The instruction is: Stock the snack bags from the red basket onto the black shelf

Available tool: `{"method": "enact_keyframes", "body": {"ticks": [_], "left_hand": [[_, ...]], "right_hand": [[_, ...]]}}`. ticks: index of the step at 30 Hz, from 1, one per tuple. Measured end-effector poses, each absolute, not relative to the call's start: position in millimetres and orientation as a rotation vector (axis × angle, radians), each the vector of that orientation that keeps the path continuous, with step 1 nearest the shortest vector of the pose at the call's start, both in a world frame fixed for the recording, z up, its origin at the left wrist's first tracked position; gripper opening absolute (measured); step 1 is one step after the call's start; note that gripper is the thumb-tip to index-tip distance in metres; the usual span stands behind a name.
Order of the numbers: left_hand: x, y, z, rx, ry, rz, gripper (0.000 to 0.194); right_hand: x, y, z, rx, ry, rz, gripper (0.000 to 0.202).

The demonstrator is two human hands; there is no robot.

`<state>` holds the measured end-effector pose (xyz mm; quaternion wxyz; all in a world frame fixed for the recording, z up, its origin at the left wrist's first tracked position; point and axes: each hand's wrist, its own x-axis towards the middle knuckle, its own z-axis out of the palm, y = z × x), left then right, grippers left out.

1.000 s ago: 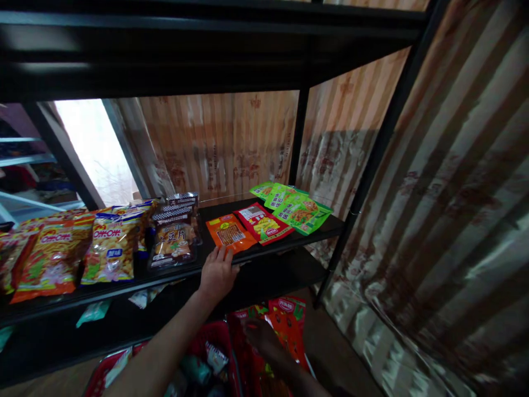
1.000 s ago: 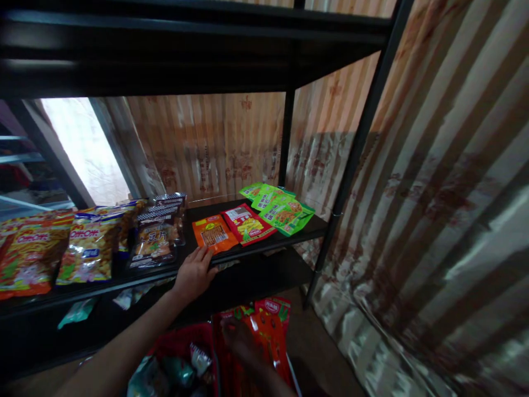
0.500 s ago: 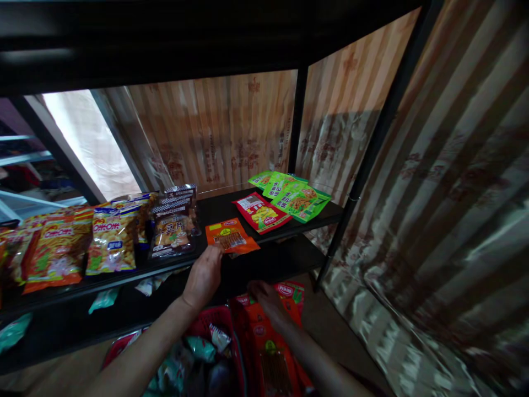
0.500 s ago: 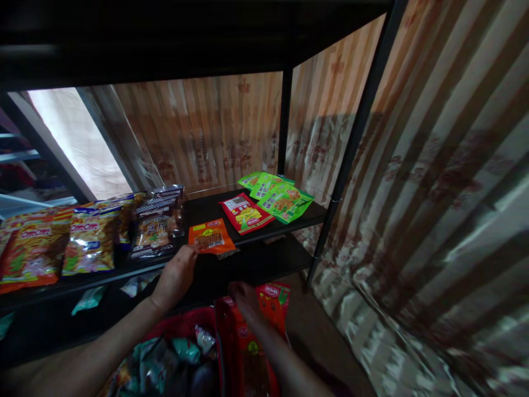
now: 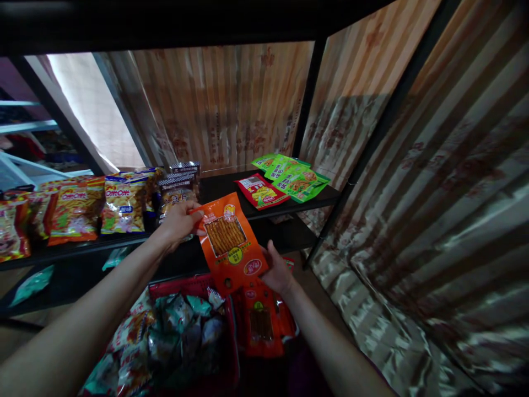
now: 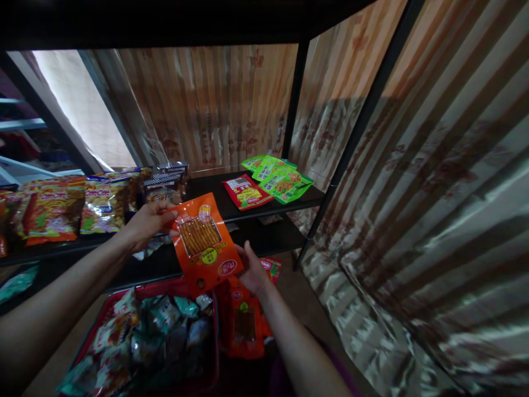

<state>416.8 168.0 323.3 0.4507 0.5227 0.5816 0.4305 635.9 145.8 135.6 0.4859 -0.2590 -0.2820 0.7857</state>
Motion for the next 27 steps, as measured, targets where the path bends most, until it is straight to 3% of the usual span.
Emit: {"method": "enact_keyframes", "body": {"ticks": [7,11,16,19,23,27], "left_hand": [[421,171,315,1.268,1.445,1.059,0.005],[421,159,329,1.567,1.483,1.190,0.004],[425,95,303,2.452,1.560,1.365,0.014],[429,52,247,2.968,1.060,1.209,0.028],[429,17,178,3.095,0.878,0.883,0.033],[420,4,163,2.943,1.043,0.809,0.042]], "right_hand": [[629,132,138,-0.614,-0.749,1.913,0.048],[629,134,143,-0.652,-0.659,1.880,0.038],[632,125,160,-0.596,-0.634,2.084,0.069],[635,115,171,-0.482,-0.645,2.085,0.077],[637,109,168,-0.614,-0.656,2.013,0.044],[631,110,160,-0.649,-0.648,1.938,0.026]]}}
